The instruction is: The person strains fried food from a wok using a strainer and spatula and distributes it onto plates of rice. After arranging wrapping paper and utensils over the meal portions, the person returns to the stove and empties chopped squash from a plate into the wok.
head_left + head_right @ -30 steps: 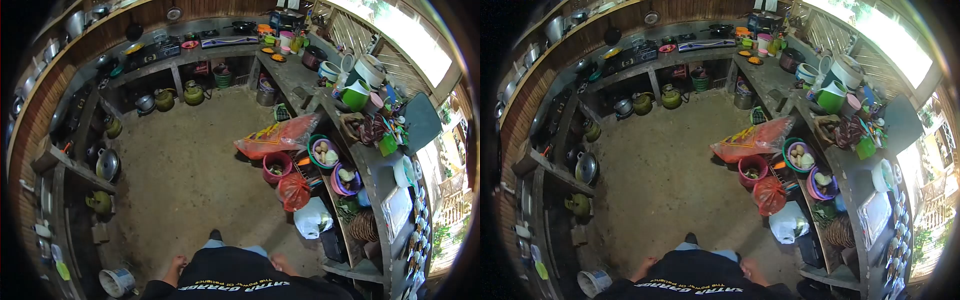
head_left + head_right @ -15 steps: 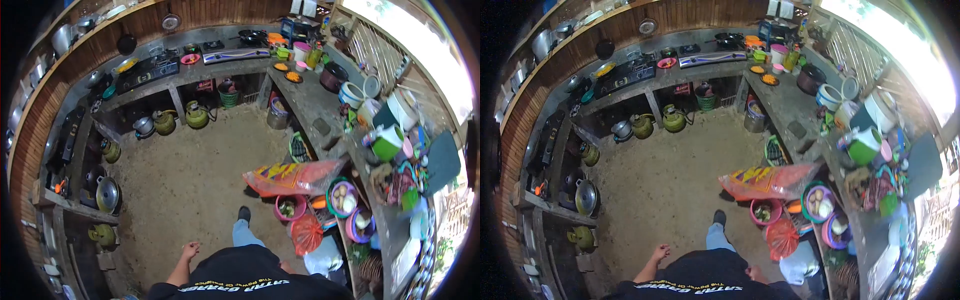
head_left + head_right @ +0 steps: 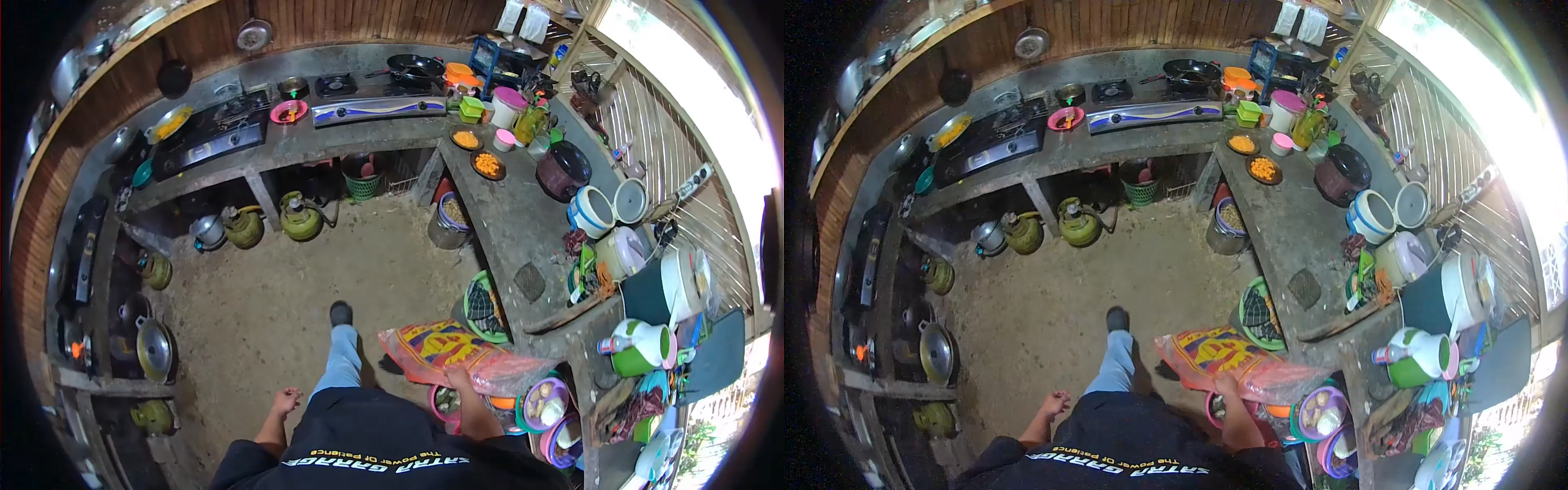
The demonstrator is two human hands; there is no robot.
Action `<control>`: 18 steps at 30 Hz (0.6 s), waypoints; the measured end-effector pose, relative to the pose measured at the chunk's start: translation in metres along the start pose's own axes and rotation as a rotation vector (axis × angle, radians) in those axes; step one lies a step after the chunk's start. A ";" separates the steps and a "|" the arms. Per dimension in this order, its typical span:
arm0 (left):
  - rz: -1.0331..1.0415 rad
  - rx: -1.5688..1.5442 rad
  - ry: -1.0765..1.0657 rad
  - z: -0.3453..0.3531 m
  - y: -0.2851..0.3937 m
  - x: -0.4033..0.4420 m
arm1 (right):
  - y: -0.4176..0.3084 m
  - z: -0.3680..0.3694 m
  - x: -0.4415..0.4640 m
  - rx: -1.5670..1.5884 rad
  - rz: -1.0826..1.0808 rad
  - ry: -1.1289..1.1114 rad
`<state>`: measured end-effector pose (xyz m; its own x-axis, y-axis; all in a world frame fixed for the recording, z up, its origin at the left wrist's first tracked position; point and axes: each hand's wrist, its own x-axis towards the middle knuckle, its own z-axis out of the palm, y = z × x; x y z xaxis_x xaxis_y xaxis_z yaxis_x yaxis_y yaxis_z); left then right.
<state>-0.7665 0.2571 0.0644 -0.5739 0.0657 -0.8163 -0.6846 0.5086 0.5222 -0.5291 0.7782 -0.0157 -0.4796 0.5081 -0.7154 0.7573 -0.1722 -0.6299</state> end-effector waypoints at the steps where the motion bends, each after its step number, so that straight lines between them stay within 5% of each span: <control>1: -0.030 0.013 -0.010 0.000 0.018 0.016 | -0.033 0.004 0.021 0.006 -0.060 0.043; 4: 0.112 -0.040 -0.150 -0.010 0.031 0.113 | -0.118 0.019 0.061 0.088 -0.095 0.064; 7: 0.517 -0.043 -0.328 -0.031 0.056 0.223 | -0.160 0.034 0.127 0.066 -0.045 -0.027; 10: 0.477 0.313 -0.100 -0.035 0.185 0.237 | -0.234 0.042 0.134 0.339 0.143 -0.037; 12: 0.131 0.036 -0.036 -0.024 0.288 0.235 | -0.267 0.042 0.167 0.384 0.091 -0.109; 13: 0.203 0.037 -0.043 -0.023 0.324 0.257 | -0.272 0.039 0.191 0.409 0.064 -0.142; 14: 0.278 0.037 -0.056 -0.017 0.362 0.278 | -0.269 0.028 0.218 0.771 -0.021 -0.382; 16: 0.418 0.155 -0.055 -0.006 0.456 0.295 | -0.311 0.025 0.253 0.893 0.004 -0.242; 18: 0.567 0.161 -0.053 0.005 0.526 0.330 | -0.371 0.016 0.271 0.522 -0.132 -0.066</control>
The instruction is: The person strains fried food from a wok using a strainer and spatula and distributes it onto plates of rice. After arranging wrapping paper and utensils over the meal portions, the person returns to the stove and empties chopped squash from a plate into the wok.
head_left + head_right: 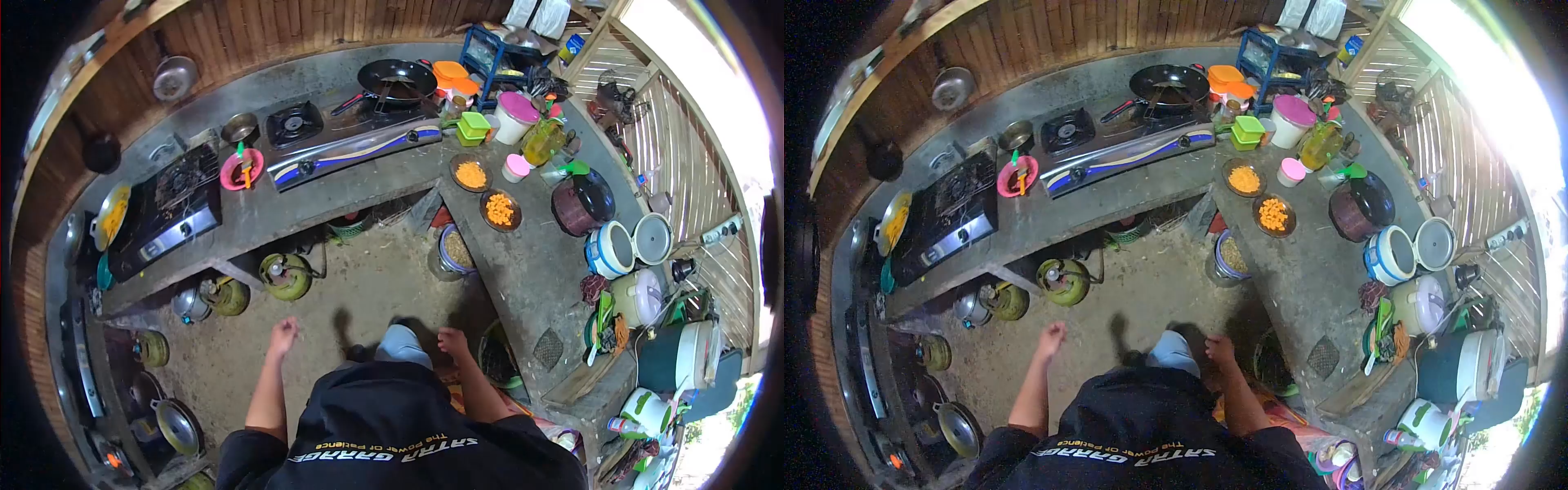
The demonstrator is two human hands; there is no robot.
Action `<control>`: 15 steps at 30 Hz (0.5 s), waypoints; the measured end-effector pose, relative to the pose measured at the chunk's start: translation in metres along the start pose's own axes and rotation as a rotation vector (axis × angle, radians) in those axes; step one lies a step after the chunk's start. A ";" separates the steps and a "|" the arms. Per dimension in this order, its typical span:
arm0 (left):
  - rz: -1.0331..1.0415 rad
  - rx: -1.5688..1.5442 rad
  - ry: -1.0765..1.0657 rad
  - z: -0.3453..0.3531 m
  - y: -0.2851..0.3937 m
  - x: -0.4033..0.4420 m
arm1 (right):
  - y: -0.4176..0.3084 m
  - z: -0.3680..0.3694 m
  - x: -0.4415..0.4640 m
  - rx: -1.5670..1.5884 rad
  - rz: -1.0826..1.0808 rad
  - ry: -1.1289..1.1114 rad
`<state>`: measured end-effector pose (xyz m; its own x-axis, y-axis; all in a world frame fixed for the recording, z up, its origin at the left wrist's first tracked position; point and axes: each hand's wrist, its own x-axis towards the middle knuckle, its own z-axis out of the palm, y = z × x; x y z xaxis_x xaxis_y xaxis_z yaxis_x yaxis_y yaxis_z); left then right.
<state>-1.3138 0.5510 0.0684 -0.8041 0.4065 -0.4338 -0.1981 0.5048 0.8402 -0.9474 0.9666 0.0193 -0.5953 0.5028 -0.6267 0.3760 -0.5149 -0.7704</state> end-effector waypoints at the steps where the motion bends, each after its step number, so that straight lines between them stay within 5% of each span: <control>1: 0.058 -0.054 0.008 0.004 0.030 0.024 | -0.024 0.007 0.017 -0.115 -0.048 0.054; 6: 0.227 0.003 0.010 0.049 0.207 0.122 | -0.140 0.024 0.154 -0.576 -0.351 0.140; 11: 0.301 0.133 0.049 0.096 0.357 0.217 | -0.277 0.047 0.283 -0.414 -0.327 0.052; 13: 0.563 0.386 0.266 0.103 0.420 0.247 | -0.335 0.061 0.327 -0.796 -0.611 0.136; 15: 0.575 0.472 0.344 0.100 0.456 0.293 | -0.378 0.073 0.378 -0.922 -0.600 0.150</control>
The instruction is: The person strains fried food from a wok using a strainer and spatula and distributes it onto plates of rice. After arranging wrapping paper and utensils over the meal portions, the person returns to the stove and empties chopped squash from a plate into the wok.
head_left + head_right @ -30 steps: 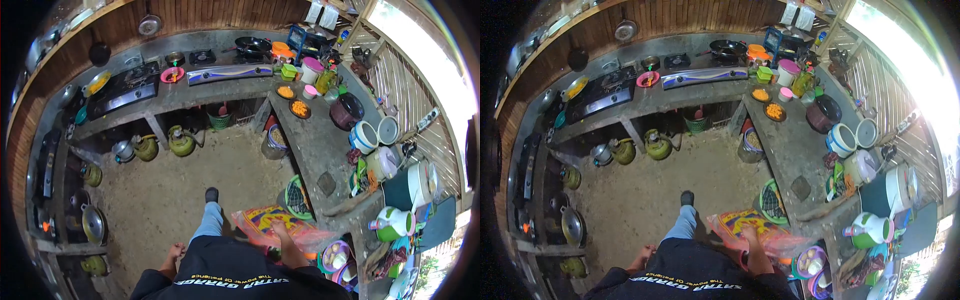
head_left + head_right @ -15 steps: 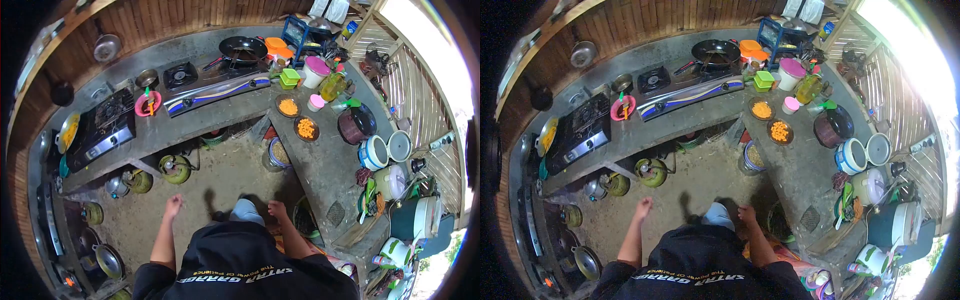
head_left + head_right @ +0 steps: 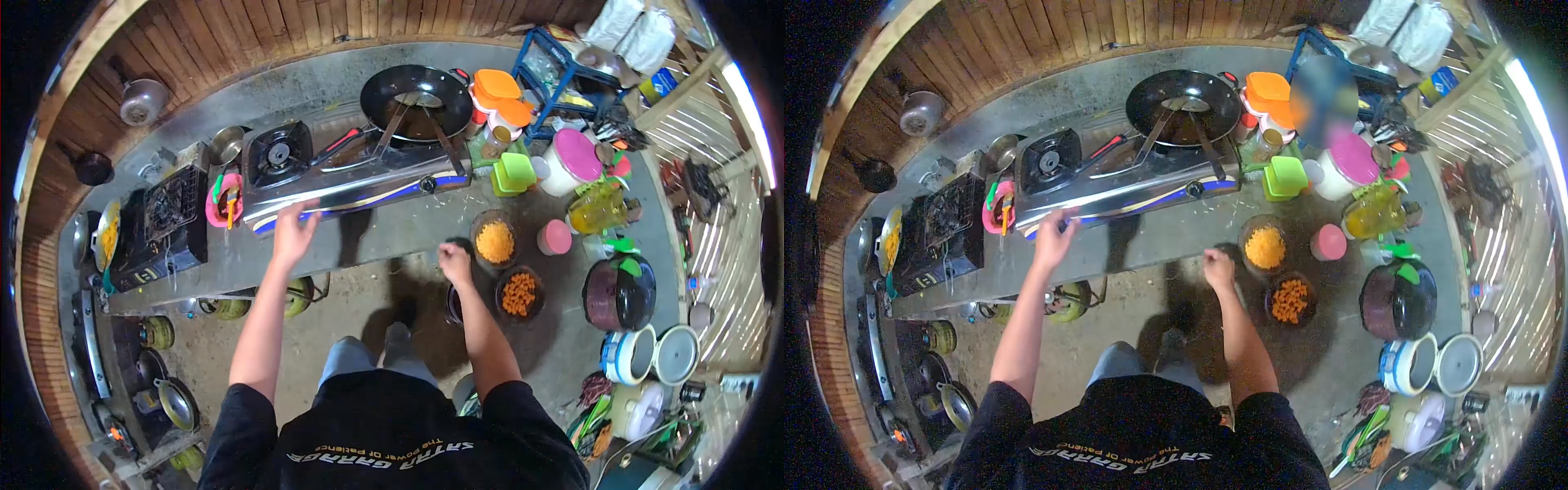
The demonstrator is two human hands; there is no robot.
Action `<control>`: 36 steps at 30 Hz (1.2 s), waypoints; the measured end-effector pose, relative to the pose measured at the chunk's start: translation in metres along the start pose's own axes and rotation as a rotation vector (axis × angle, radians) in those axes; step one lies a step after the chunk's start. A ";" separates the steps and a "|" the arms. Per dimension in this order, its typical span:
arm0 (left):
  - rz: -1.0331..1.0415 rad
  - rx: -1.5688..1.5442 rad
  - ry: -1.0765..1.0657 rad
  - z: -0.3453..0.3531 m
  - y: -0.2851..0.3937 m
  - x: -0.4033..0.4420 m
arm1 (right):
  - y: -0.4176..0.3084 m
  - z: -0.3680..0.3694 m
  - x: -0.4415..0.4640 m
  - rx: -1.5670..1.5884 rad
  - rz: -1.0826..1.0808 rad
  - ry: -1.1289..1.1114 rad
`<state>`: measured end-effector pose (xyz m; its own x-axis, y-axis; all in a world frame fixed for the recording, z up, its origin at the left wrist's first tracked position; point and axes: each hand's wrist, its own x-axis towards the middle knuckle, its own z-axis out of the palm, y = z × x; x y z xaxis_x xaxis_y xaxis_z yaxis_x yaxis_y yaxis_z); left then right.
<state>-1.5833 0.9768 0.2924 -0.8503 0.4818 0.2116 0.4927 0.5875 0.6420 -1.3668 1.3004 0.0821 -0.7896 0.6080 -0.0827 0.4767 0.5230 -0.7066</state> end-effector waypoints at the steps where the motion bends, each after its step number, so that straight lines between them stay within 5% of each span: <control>1: 0.060 0.070 0.067 0.003 0.003 0.024 | -0.007 -0.001 0.025 0.037 -0.032 0.056; 5: 0.210 0.208 0.174 0.018 0.004 0.100 | -0.038 -0.004 0.105 0.075 -0.133 0.135; 12: 0.100 0.425 0.009 0.041 0.000 0.156 | -0.055 0.014 0.158 0.100 -0.196 0.241; 18: 0.125 0.241 -0.089 0.053 -0.019 0.178 | -0.061 0.012 0.156 0.127 -0.152 0.242; 27: 0.100 0.118 -0.139 0.053 -0.021 0.182 | -0.061 0.011 0.161 -0.210 -0.438 0.250; 36: 0.093 0.144 -0.125 0.057 -0.017 0.178 | -0.063 -0.013 0.175 -0.627 -0.772 -0.042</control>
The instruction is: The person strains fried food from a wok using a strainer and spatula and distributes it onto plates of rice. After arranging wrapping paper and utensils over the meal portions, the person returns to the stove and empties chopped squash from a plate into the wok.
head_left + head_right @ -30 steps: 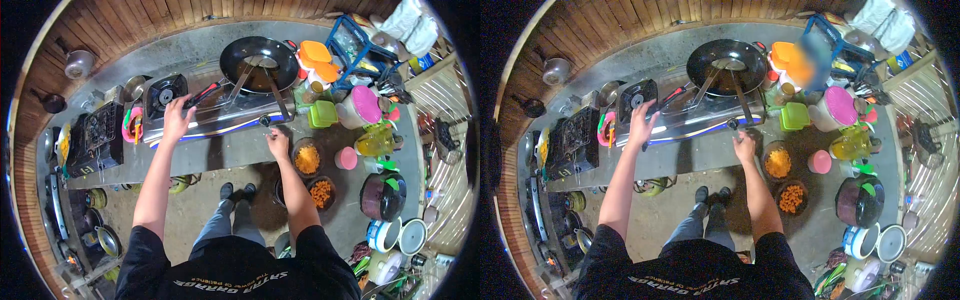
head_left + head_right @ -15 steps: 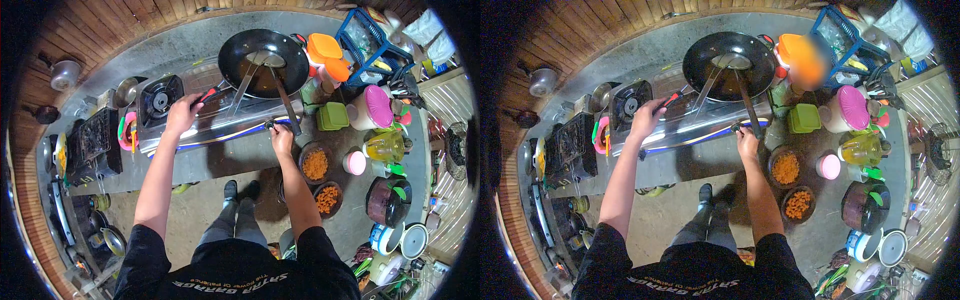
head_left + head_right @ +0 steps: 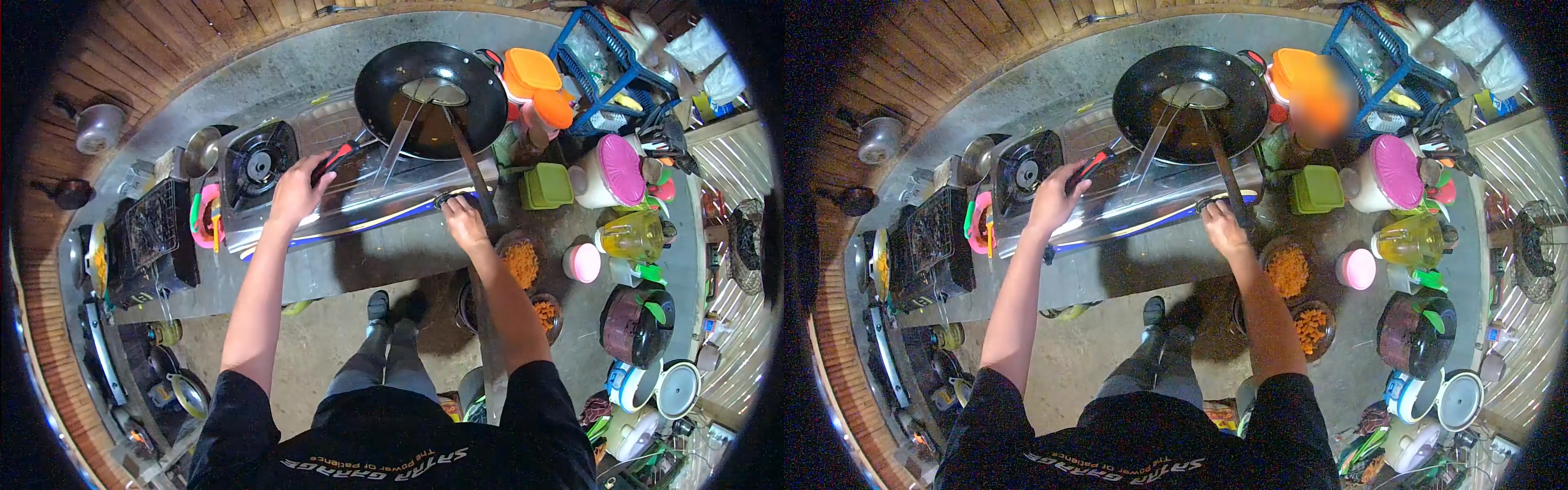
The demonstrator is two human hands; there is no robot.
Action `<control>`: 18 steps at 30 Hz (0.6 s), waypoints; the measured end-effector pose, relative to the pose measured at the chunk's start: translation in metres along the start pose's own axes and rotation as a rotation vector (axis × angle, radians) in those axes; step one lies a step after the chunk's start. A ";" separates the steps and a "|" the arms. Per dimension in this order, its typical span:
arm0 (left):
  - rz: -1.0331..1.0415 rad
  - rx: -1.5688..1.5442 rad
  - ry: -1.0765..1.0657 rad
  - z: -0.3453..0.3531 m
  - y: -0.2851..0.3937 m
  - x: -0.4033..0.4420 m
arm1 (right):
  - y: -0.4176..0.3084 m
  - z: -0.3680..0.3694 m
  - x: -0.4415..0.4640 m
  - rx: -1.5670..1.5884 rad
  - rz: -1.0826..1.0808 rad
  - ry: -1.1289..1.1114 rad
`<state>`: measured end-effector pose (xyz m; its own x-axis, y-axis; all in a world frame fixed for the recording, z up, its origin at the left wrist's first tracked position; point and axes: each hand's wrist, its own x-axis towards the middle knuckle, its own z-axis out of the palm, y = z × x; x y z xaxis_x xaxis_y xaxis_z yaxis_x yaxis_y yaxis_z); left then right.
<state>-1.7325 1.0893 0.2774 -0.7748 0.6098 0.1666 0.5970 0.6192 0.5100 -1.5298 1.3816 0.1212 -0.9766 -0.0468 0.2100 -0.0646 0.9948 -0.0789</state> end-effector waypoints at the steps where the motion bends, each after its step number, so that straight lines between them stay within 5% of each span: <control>1: 0.002 0.006 0.002 0.001 0.000 -0.001 | 0.001 0.000 0.000 -0.040 -0.026 0.001; 9: 0.036 0.052 0.019 0.001 0.002 -0.002 | 0.007 0.000 0.005 -0.159 -0.170 -0.024; 18: 0.061 0.116 0.093 0.003 0.003 -0.010 | -0.005 0.006 -0.003 0.205 0.181 0.179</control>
<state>-1.7227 1.0862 0.2749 -0.7490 0.6031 0.2743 0.6595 0.6385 0.3967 -1.5282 1.3763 0.1148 -0.9254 0.1642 0.3416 0.0491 0.9456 -0.3216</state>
